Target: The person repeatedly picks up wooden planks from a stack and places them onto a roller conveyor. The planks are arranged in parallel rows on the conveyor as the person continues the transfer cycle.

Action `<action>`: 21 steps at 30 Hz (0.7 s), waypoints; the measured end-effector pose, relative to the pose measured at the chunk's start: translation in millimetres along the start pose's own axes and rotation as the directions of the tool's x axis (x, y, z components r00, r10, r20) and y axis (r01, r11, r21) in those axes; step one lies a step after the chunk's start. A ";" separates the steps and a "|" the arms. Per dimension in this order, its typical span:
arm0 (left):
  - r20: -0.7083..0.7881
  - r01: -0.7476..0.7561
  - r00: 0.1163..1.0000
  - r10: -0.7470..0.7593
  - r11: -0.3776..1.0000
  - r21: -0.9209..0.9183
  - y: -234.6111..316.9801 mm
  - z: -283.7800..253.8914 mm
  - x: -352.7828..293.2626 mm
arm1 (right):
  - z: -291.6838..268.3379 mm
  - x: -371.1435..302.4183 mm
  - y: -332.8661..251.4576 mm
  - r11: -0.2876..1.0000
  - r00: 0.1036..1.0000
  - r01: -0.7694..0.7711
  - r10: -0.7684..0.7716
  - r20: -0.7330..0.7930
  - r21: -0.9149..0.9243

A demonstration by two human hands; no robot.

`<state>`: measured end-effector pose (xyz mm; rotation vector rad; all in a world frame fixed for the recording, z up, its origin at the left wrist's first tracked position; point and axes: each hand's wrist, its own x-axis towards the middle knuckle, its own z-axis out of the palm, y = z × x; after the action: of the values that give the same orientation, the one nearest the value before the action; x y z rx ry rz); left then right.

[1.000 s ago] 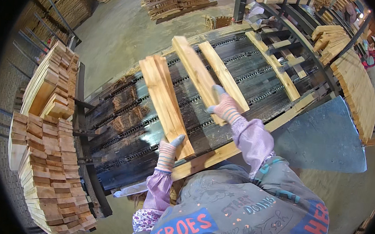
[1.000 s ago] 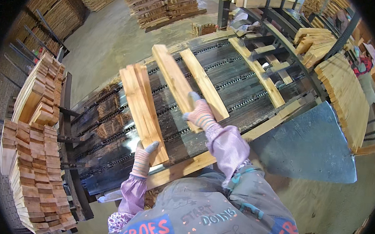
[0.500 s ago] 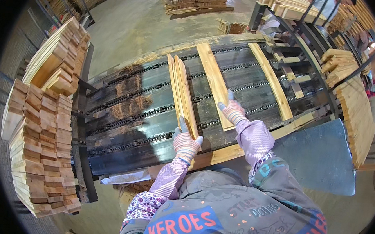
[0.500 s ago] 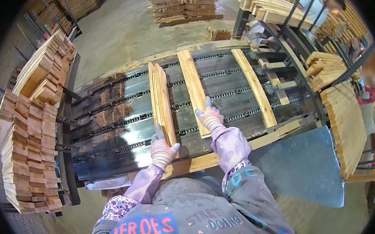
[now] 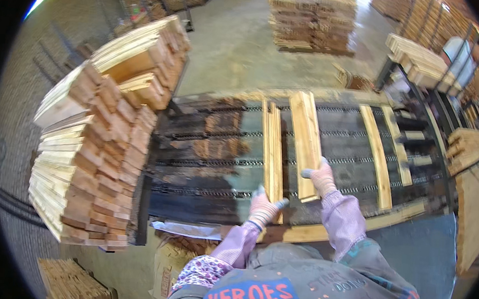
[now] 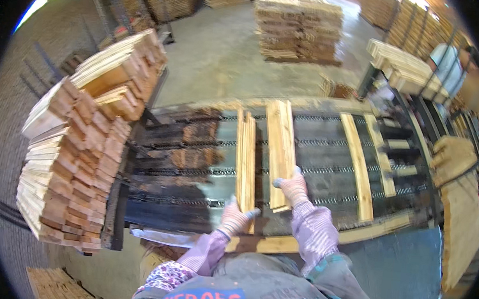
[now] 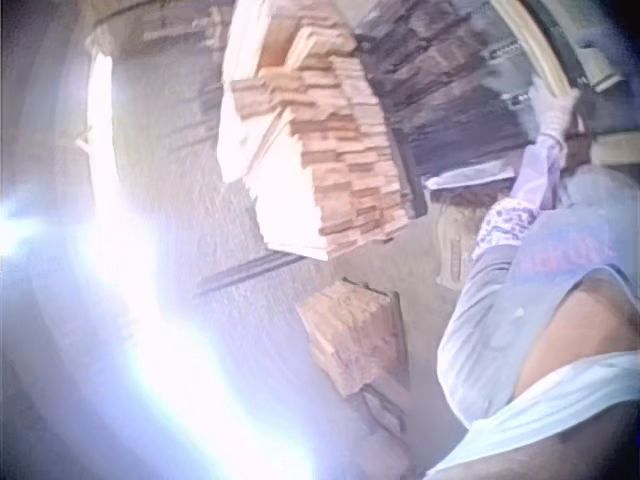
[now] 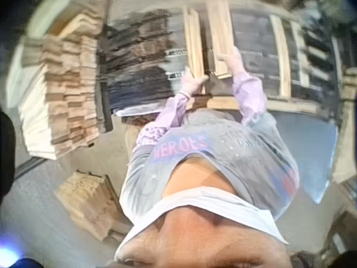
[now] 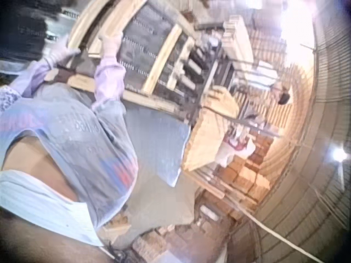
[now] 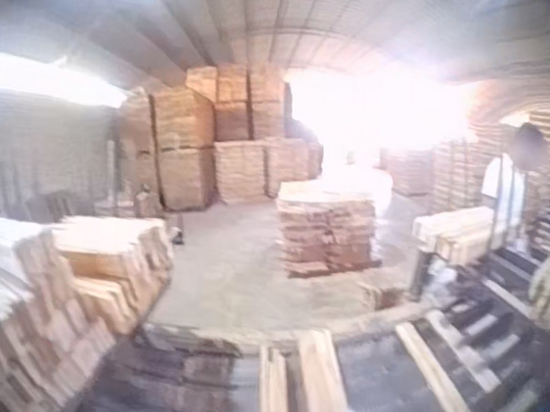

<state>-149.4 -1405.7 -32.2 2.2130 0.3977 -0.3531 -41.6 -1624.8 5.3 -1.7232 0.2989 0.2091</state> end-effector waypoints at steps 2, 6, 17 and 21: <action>-0.006 0.028 1.000 -0.028 0.994 0.104 0.4 -13.1 -0.8 | 19.6 -15.9 -66.6 0.996 0.994 -0.067 0.061 0.087 0.064; -0.075 -0.010 0.997 0.025 0.982 0.186 -11.0 -26.0 2.0 | 71.7 -13.8 -163.6 0.903 0.862 0.353 -0.415 0.290 0.244; -0.092 -0.205 0.978 0.189 0.765 -0.611 -92.6 -75.8 28.6 | 351.1 17.1 -484.7 0.276 0.174 0.958 -0.773 0.609 0.076; -0.043 -0.153 0.978 0.203 0.564 -0.812 -74.3 -110.0 18.2 | 420.8 19.1 -504.9 -0.037 0.353 0.912 -0.436 0.828 -0.408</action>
<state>-149.7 -1272.0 -23.9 1.2931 0.2237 -0.0738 147.1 -1133.7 399.7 -2.5103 -1.4702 -0.0719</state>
